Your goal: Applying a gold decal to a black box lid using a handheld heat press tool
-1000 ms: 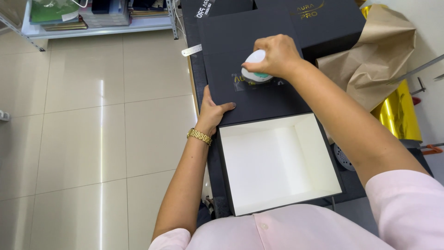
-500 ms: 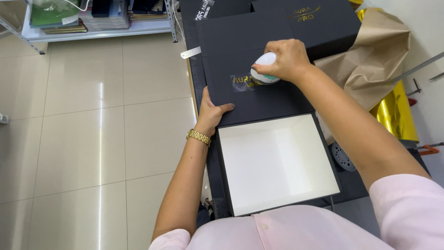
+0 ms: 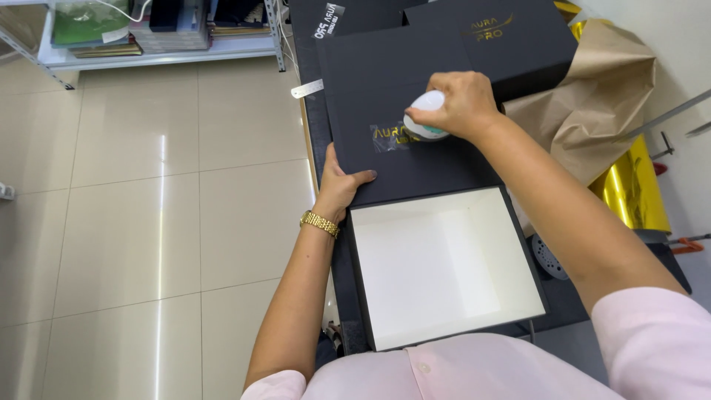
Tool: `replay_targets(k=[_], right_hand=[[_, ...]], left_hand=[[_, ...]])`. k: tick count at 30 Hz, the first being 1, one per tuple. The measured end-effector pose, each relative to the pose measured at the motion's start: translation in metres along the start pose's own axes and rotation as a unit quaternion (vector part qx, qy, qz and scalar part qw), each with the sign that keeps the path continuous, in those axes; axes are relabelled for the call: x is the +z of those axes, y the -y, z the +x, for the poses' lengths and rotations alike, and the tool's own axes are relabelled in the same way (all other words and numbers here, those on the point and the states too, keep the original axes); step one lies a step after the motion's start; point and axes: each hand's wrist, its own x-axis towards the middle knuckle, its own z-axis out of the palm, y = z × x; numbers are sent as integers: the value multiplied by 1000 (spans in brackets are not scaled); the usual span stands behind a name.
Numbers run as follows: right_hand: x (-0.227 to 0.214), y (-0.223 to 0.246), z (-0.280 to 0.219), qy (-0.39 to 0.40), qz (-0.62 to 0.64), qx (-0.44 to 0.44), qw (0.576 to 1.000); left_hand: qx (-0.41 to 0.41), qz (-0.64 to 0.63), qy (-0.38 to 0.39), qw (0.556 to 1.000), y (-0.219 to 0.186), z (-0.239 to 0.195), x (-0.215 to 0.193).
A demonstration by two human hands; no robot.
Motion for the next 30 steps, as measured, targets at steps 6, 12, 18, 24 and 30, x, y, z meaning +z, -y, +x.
replay_targets(k=[6,12,18,24,30], right_hand=[[11,-1,1,-21,-35,33,999],[-45,1,-5,125,-64,164,976],[-166,-15,-96,112,-54,306,944],[-227,-20,-215,214,-143,456,852],[-158,-54,-305,181,-146,472,850]], left_hand=[[-20,29,-4,999,-7,-1,2],[-27,30,3,999,1,4,-4],[-23,26,11,999,-7,-6,-5],[34,-14,39,999,-2,-2,-8],[8,20,29,999,-5,-10,-10]])
